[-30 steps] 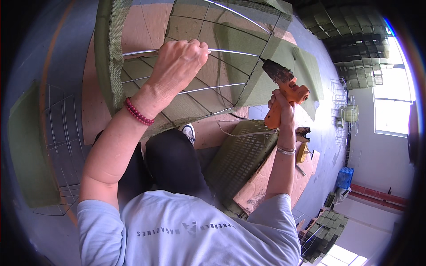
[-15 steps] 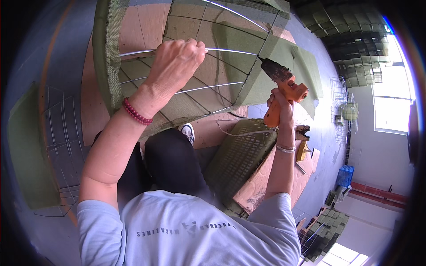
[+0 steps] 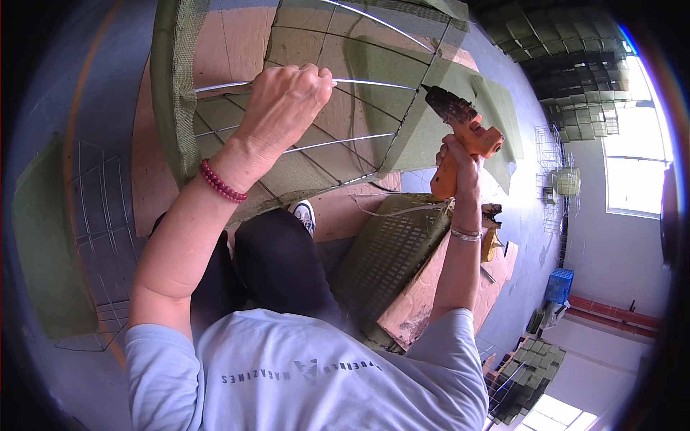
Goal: Use a hot glue gun to attach green fabric panels to a wire frame.
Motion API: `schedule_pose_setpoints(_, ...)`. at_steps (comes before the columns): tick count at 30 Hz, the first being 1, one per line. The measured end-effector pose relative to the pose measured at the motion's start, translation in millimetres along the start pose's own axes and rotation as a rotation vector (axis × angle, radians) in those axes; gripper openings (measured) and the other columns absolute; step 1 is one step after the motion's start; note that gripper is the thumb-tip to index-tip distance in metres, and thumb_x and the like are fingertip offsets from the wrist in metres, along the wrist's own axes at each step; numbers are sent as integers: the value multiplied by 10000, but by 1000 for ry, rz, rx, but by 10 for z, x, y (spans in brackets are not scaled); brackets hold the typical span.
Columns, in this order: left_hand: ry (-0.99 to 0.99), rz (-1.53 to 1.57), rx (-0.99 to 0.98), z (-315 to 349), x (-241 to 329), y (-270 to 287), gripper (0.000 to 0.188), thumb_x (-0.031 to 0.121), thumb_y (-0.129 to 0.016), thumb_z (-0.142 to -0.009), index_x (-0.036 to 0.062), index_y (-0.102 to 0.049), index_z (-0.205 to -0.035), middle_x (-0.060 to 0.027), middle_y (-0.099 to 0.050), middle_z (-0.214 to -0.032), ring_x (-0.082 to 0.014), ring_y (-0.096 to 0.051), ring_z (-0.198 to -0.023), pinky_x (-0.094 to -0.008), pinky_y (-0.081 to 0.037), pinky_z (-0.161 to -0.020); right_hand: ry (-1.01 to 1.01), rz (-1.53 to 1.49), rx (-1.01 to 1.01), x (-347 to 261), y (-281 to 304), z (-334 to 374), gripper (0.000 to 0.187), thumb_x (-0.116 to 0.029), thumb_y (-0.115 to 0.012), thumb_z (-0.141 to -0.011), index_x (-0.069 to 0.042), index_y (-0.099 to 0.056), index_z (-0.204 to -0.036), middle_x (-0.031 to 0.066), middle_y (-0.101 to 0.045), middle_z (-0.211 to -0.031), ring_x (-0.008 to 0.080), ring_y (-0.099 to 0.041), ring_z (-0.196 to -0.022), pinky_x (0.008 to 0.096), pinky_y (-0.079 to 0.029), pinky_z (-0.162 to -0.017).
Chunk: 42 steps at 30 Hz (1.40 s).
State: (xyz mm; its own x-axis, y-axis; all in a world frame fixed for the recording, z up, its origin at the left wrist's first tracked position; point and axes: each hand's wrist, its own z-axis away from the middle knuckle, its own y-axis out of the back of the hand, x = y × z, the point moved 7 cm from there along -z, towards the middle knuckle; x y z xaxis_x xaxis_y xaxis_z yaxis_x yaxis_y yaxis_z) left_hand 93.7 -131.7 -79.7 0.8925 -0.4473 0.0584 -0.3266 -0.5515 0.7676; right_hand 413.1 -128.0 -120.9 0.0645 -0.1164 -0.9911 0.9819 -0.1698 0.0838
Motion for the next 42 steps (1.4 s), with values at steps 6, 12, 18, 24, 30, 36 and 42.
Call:
schedule_pose_setpoints(6, -6, -4, 11, 19, 4, 43, 174, 187, -623, -881, 61, -614, -760, -67, -614, -631, -172, -641, -575, -292, -499, -470, 36, 13, -22, -38, -10, -27, 234, -71, -662, -808, -1, -552, -1001, 75, -571, -741, 157, -566, -583, 294, -489, -507)
schedule_pose_setpoints(12, -8, -5, 55, 88, -4, 81, 179, 194, -634, -876, 60, -622, -756, -62, -617, -629, -164, -633, -557, -283, -492, -453, 49, 42, -27, -71, -49, -1, 228, -75, -660, -811, -5, -554, -1000, 74, -570, -735, 156, -564, -583, 296, -489, -504)
schedule_pose_setpoints(18, -7, -20, 16, -20, -24, 47, 183, 207, -632, -882, 59, -621, -775, -55, -607, -615, -155, -624, -545, -279, -483, -442, 23, 78, -39, -68, -7, -67, 236, -72, -655, -815, -12, -550, -1017, 73, -573, -757, 152, -563, -588, 292, -490, -507)
schedule_pose_setpoints(24, -37, -14, 33, -255, -27, 51, 173, 210, -621, -890, 63, -622, -800, -55, -602, -602, -157, -615, -530, -276, -481, -442, 4, -12, -27, -83, -15, -97, 221, -65, -638, -827, -12, -548, -1022, 71, -574, -779, 151, -567, -603, 293, -491, -515)
schedule_pose_setpoints(30, -21, 21, 10, -357, -34, -56, 208, 210, -606, -899, 64, -606, -751, -70, -617, -627, -182, -636, -560, -302, -493, -456, -45, 9, -30, 25, 244, -15, 235, -85, -636, -843, 20, -551, -1036, 97, -603, -795, 204, -608, -653, 334, -531, -609)
schedule_pose_setpoints(36, 18, 76, 7, -463, -1, 10, 236, 232, -570, -909, 92, -586, -720, -84, -625, -686, -267, -642, -621, -380, -501, -514, 196, -332, 152, 220, 1310, 493, 326, -249, -586, -917, 28, -556, -1086, 182, -656, -964, 288, -655, -935, 414, -529, -861)
schedule_pose_setpoints(42, 3, -96, -46, -397, -46, 61, 267, 264, -538, -935, 88, -564, -737, -84, -621, -686, -273, -639, -622, -375, -496, -524, 161, -554, 680, 1256, 2986, 1484, 470, -442, -631, -879, -122, -507, -1201, 113, -625, -1123, 264, -644, -957, 430, -526, -871)
